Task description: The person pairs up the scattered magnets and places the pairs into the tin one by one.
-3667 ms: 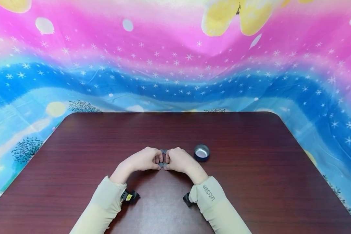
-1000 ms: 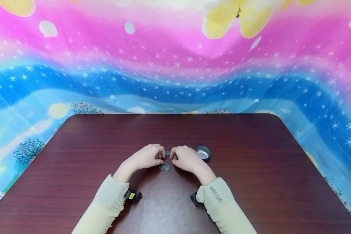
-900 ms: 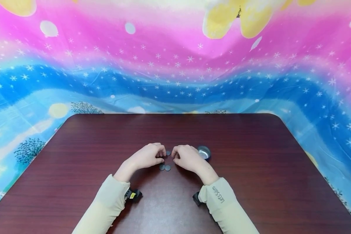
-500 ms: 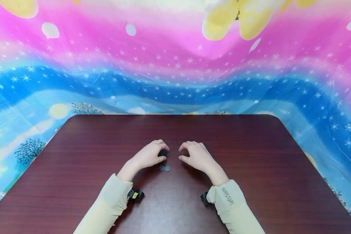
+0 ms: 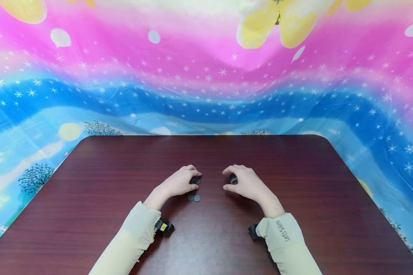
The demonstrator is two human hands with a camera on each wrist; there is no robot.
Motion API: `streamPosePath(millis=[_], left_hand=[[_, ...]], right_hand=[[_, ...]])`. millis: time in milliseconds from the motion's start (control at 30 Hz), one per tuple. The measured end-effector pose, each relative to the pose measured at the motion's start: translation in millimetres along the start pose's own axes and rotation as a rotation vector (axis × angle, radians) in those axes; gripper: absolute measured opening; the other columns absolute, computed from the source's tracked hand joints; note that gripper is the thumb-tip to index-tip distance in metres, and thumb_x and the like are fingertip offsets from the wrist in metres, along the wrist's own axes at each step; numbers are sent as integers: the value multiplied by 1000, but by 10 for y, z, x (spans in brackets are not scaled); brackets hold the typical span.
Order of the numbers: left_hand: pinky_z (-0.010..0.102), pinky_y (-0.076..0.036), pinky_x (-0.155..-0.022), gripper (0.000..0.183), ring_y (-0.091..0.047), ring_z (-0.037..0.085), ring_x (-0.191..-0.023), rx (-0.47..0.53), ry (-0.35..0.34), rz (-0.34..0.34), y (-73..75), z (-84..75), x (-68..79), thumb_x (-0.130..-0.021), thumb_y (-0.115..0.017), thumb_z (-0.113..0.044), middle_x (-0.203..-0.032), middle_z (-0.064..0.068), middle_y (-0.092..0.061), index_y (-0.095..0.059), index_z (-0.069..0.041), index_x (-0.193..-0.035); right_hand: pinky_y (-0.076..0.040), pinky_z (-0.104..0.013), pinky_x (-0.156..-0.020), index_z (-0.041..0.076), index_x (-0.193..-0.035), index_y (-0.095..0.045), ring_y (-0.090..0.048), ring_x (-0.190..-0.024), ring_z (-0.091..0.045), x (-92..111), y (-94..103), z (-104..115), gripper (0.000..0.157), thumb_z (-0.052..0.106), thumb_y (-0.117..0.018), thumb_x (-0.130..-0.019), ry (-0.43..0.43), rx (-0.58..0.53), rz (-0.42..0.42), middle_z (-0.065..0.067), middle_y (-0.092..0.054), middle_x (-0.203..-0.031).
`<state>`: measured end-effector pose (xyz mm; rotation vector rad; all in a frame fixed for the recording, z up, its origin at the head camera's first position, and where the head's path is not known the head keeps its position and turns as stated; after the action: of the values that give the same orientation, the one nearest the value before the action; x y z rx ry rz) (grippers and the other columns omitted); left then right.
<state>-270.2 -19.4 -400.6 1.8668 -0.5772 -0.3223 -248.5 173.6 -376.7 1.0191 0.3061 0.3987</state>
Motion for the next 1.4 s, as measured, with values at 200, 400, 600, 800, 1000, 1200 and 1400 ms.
streamPosePath(millis=[200, 400, 600, 800, 1000, 1200, 1400], left_hand=[[32, -43, -84, 35, -48, 23, -102, -32, -27, -5, 20, -51, -16, -85, -63, -17, -116, 9, -52, -60, -8, -119], [29, -44, -80, 28, -52, 22, -94, -95, -49, -37, 56, -98, -34, -84, -62, -8, -107, 10, -55, -64, -5, -111], [25, -45, -75, 23, -54, 18, -87, -136, -48, -54, 63, -120, -37, -84, -56, 0, -97, 8, -56, -67, -6, -104], [24, -48, -77, 24, -58, 17, -90, -118, -41, -59, 27, -115, -19, -84, -56, 2, -96, 6, -58, -69, -8, -101], [25, -48, -78, 22, -59, 17, -91, -107, -35, -77, 26, -109, -18, -83, -58, 1, -95, 5, -60, -70, -9, -98], [25, -47, -76, 16, -59, 16, -88, -133, -27, -53, 44, -140, -31, -81, -66, -7, -92, 4, -59, -70, -10, -96], [22, -47, -72, 16, -58, 15, -86, -165, -47, -35, 49, -177, -30, -81, -63, -4, -92, 3, -60, -70, -11, -94]], right_hand=[[-44, -41, -83, 12, -119, -56, -52, -106, -23, 25, 49, -117, 44, 26, -69, -79, -14, -27, -15, -6, -55, -120], [-45, -41, -82, 11, -121, -55, -52, -103, -23, 29, 46, -189, 47, 22, -71, -78, -56, -48, -5, -8, -52, -122], [-45, -43, -82, 12, -124, -53, -52, -104, -25, 44, 24, -253, 52, 23, -72, -77, -83, -78, 4, -9, -51, -124], [-45, -44, -84, 11, -127, -49, -50, -108, -27, 82, -29, -333, 60, 25, -74, -74, -103, -132, 43, -11, -49, -127], [-43, -46, -87, 12, -130, -47, -47, -113, -28, 95, -48, -367, 63, 24, -74, -74, -106, -169, 55, -11, -46, -131], [-40, -49, -91, 11, -136, -40, -41, -122, -32, 97, -39, -374, 71, 22, -74, -74, -105, -195, 79, -13, -40, -138], [-40, -49, -92, 11, -138, -38, -39, -123, -32, 89, -46, -385, 72, 19, -73, -75, -101, -198, 82, -13, -38, -139]])
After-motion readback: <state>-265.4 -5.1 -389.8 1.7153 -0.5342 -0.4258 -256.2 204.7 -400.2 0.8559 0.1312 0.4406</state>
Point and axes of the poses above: each hand's wrist, its own x-axis away from the middle knuckle, its own y-axis out of the back of the hand, z = x × y, the point moved 5 cm from there along -x, towards the middle knuckle
